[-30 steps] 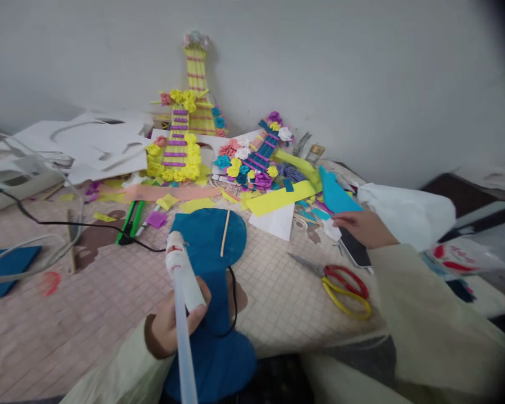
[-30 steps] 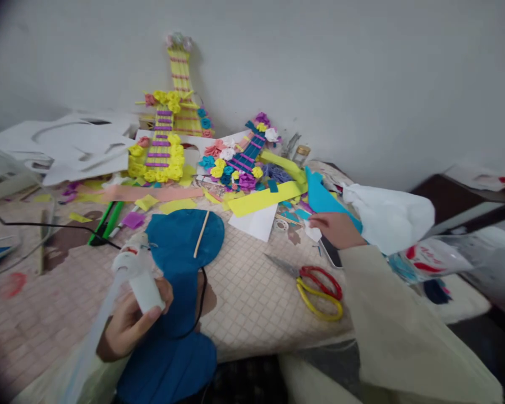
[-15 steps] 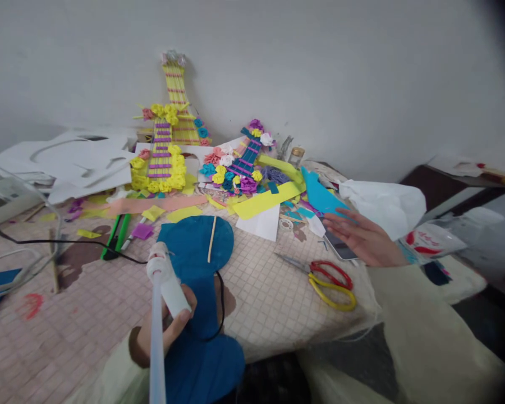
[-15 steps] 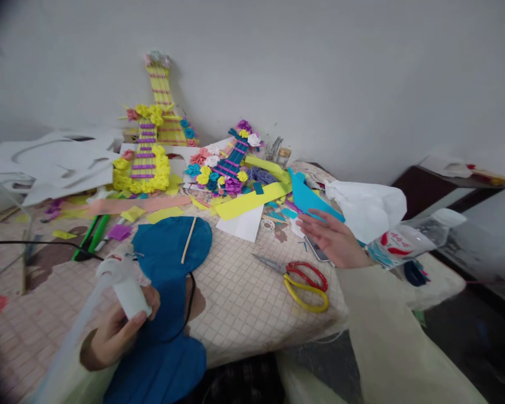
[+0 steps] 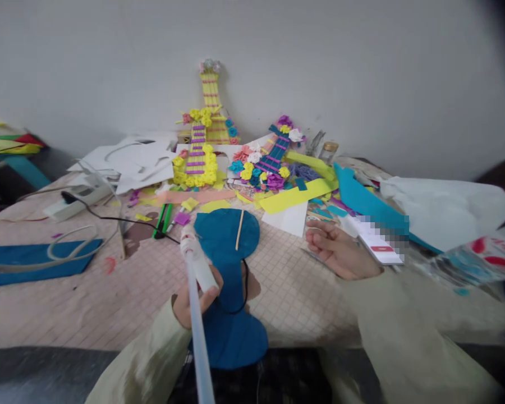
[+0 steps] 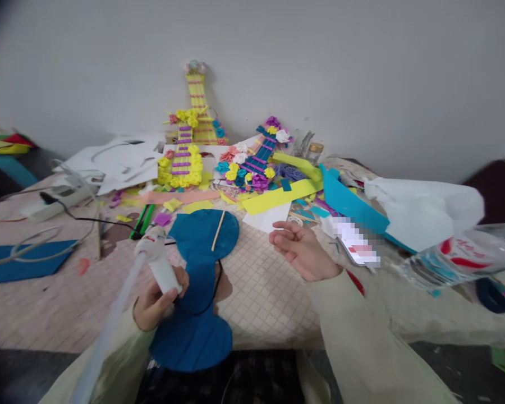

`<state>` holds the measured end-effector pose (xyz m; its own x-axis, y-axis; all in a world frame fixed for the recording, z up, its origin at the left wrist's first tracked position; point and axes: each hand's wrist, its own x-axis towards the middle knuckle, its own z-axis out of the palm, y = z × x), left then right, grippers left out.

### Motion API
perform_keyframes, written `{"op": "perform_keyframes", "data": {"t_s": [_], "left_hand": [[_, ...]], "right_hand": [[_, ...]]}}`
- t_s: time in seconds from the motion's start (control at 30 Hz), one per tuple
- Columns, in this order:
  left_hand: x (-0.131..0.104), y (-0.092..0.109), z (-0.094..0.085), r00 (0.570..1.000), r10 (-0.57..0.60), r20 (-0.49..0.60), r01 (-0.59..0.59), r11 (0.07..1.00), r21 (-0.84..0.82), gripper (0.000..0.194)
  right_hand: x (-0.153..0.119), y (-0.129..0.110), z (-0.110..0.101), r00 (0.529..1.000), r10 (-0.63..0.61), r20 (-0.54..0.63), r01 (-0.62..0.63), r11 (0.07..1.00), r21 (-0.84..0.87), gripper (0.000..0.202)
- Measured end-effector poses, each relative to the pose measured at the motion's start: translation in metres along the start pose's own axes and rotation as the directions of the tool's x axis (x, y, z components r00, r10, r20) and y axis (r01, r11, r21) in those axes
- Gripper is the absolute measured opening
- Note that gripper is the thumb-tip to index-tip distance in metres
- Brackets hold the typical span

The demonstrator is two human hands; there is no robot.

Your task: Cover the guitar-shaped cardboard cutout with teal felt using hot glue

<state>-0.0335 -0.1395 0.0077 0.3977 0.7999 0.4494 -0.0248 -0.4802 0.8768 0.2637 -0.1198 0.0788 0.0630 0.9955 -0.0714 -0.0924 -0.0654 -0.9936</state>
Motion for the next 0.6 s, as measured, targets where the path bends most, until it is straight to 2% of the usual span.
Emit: {"op": "perform_keyframes", "data": {"t_s": [0.13, 0.2, 0.27, 0.37, 0.47, 0.6], "left_hand": [[-0.008, -0.005, 0.001, 1.0, -0.023, -0.008, 0.023, 1.0, 0.006, 0.029], [-0.011, -0.011, 0.002, 1.0, -0.019, -0.009, 0.019, 1.0, 0.013, 0.026], [-0.012, -0.015, 0.004, 1.0, -0.012, -0.012, 0.012, 1.0, 0.018, 0.025], [-0.013, -0.017, 0.005, 1.0, -0.008, 0.021, 0.007, 0.999, 0.047, 0.025], [-0.013, -0.014, 0.005, 0.997, -0.036, 0.061, 0.029, 0.993, 0.113, 0.028], [-0.013, -0.011, 0.006, 0.999, -0.041, 0.021, 0.037, 0.986, 0.164, 0.027]], "right_hand": [[0.009, 0.013, 0.032, 0.995, -0.086, 0.041, 0.093, 0.967, -0.236, 0.041], [0.018, 0.022, 0.051, 0.984, -0.151, 0.098, 0.18, 0.863, -0.473, 0.038], [0.03, 0.032, 0.07, 0.97, -0.173, 0.172, 0.244, 0.694, -0.677, 0.046], [0.048, 0.048, 0.099, 0.963, -0.146, 0.224, 0.268, 0.557, -0.786, 0.05], [0.061, 0.058, 0.121, 0.962, -0.114, 0.248, 0.273, 0.422, -0.865, 0.045], [0.063, 0.058, 0.125, 0.966, -0.074, 0.248, 0.258, 0.274, -0.926, 0.025]]}}
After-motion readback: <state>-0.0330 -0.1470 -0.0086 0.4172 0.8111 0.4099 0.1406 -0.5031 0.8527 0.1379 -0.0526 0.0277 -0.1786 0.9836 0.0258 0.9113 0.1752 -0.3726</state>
